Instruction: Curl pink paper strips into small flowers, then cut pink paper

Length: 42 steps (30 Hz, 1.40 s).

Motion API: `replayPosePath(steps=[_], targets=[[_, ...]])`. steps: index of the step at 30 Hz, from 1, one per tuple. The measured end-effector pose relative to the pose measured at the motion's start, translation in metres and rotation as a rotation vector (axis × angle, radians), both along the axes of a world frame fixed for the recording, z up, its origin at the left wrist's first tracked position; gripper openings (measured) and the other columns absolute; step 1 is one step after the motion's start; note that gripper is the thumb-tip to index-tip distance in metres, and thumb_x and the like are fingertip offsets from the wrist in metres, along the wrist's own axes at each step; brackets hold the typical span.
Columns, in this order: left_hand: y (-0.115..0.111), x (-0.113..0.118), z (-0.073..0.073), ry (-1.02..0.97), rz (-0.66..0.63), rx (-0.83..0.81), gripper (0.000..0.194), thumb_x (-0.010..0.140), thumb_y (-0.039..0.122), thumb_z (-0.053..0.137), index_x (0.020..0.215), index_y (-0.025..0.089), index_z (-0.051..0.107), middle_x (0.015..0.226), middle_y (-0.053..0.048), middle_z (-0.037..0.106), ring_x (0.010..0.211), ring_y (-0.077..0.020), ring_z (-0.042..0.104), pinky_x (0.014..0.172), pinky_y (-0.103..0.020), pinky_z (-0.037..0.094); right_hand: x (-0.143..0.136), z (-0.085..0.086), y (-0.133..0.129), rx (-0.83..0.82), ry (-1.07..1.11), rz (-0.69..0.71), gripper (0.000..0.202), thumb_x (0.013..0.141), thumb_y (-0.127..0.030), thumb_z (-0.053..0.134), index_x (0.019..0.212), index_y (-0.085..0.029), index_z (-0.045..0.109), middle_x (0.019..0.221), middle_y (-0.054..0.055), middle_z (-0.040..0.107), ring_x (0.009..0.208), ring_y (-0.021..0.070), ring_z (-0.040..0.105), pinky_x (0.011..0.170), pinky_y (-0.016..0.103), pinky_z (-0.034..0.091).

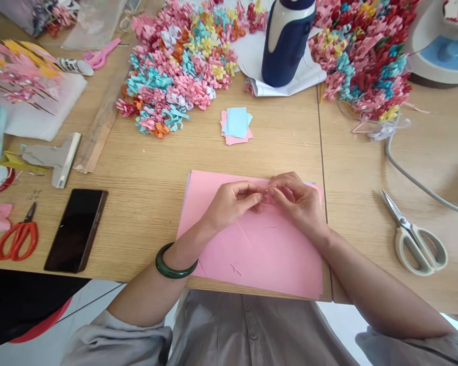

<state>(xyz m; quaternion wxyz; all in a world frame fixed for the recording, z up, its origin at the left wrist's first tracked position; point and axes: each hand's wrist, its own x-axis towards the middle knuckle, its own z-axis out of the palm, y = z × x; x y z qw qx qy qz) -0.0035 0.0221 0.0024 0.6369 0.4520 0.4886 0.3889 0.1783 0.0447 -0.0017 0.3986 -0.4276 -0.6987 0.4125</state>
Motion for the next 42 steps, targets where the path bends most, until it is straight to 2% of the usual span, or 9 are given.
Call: replayPosePath(steps=[4, 9, 13, 20, 25, 30, 33, 37, 42], targets=[[0.0011, -0.0012, 0.0019, -0.156, 0.022, -0.151, 0.019, 0.08, 0.03, 0.072, 0.084, 0.011, 0.075, 0.075, -0.005, 0.073, 0.063, -0.0122, 0.067, 0.068, -0.029, 0.059, 0.0009, 0.0007, 0.0011, -0.043, 0.057, 0.01, 0.008, 0.089, -0.025, 0.066, 0.081, -0.023, 0.068, 0.083, 0.002, 0.068, 0.085, 0.018, 0.06, 0.08, 0.037, 0.05], [-0.0002, -0.0015, 0.0025, -0.19, 0.009, -0.195, 0.026, 0.079, 0.038, 0.074, 0.081, 0.012, 0.076, 0.066, -0.004, 0.07, 0.061, -0.0129, 0.065, 0.068, -0.029, 0.058, -0.0003, 0.0021, 0.0005, -0.055, 0.06, 0.022, 0.01, 0.089, -0.027, 0.066, 0.08, -0.023, 0.07, 0.078, 0.002, 0.068, 0.078, 0.0163, 0.06, 0.075, 0.035, 0.051], [-0.0002, -0.0001, 0.0016, -0.178, 0.021, -0.195, 0.031, 0.079, 0.043, 0.075, 0.079, 0.012, 0.075, 0.066, -0.004, 0.069, 0.058, -0.0118, 0.063, 0.066, -0.029, 0.057, -0.0007, 0.0017, -0.0009, -0.009, 0.027, 0.029, 0.011, 0.091, -0.028, 0.065, 0.082, -0.024, 0.071, 0.078, 0.001, 0.07, 0.079, 0.0167, 0.061, 0.076, 0.035, 0.053], [-0.002, 0.0021, 0.0026, 0.066, 0.092, 0.019, 0.026, 0.084, 0.039, 0.071, 0.078, 0.014, 0.073, 0.061, -0.001, 0.065, 0.054, -0.0092, 0.059, 0.059, -0.023, 0.051, 0.0003, -0.0054, -0.0014, 0.05, -0.055, -0.026, 0.01, 0.09, -0.024, 0.064, 0.089, -0.026, 0.073, 0.086, 0.002, 0.069, 0.09, 0.0176, 0.062, 0.081, 0.034, 0.054], [-0.0039, 0.0028, 0.0016, 0.194, 0.165, 0.147, 0.019, 0.084, 0.034, 0.071, 0.079, 0.016, 0.072, 0.061, 0.001, 0.063, 0.054, -0.0085, 0.054, 0.053, -0.022, 0.045, -0.0001, -0.0027, 0.0004, 0.098, -0.127, 0.034, 0.008, 0.09, -0.025, 0.064, 0.084, -0.024, 0.069, 0.081, 0.002, 0.069, 0.088, 0.0186, 0.059, 0.085, 0.038, 0.052], [-0.0066, 0.0044, 0.0008, 0.268, 0.189, 0.215, 0.011, 0.082, 0.029, 0.072, 0.083, 0.017, 0.073, 0.072, 0.0, 0.069, 0.059, -0.0092, 0.056, 0.056, -0.022, 0.047, -0.0012, -0.0019, 0.0016, 0.195, -0.18, 0.079, 0.01, 0.091, -0.022, 0.062, 0.082, -0.024, 0.066, 0.079, 0.002, 0.068, 0.083, 0.0188, 0.057, 0.084, 0.039, 0.051], [-0.0066, 0.0044, -0.0003, 0.308, 0.189, 0.26, 0.011, 0.082, 0.029, 0.072, 0.083, 0.018, 0.072, 0.078, -0.002, 0.072, 0.065, -0.0114, 0.061, 0.063, -0.024, 0.051, -0.0012, -0.0018, 0.0016, 0.176, -0.182, 0.077, 0.012, 0.091, -0.021, 0.059, 0.083, -0.024, 0.067, 0.082, 0.002, 0.069, 0.085, 0.0194, 0.057, 0.083, 0.039, 0.051], [-0.0056, 0.0041, -0.0012, 0.373, 0.181, 0.382, 0.006, 0.082, 0.024, 0.071, 0.082, 0.018, 0.07, 0.083, -0.002, 0.073, 0.073, -0.0129, 0.066, 0.07, -0.024, 0.053, -0.0012, -0.001, 0.0007, 0.123, -0.148, 0.07, 0.014, 0.093, -0.023, 0.057, 0.083, -0.024, 0.068, 0.083, 0.002, 0.07, 0.086, 0.0192, 0.058, 0.091, 0.041, 0.05], [-0.0068, 0.0052, -0.0013, 0.468, 0.143, 0.498, 0.003, 0.083, 0.019, 0.069, 0.081, 0.019, 0.067, 0.079, 0.0, 0.069, 0.068, -0.0101, 0.061, 0.063, -0.021, 0.049, -0.0004, -0.0018, -0.0001, 0.088, -0.084, 0.079, 0.017, 0.092, -0.036, 0.065, 0.079, -0.025, 0.068, 0.078, 0.001, 0.07, 0.085, 0.0188, 0.057, 0.093, 0.041, 0.05]])
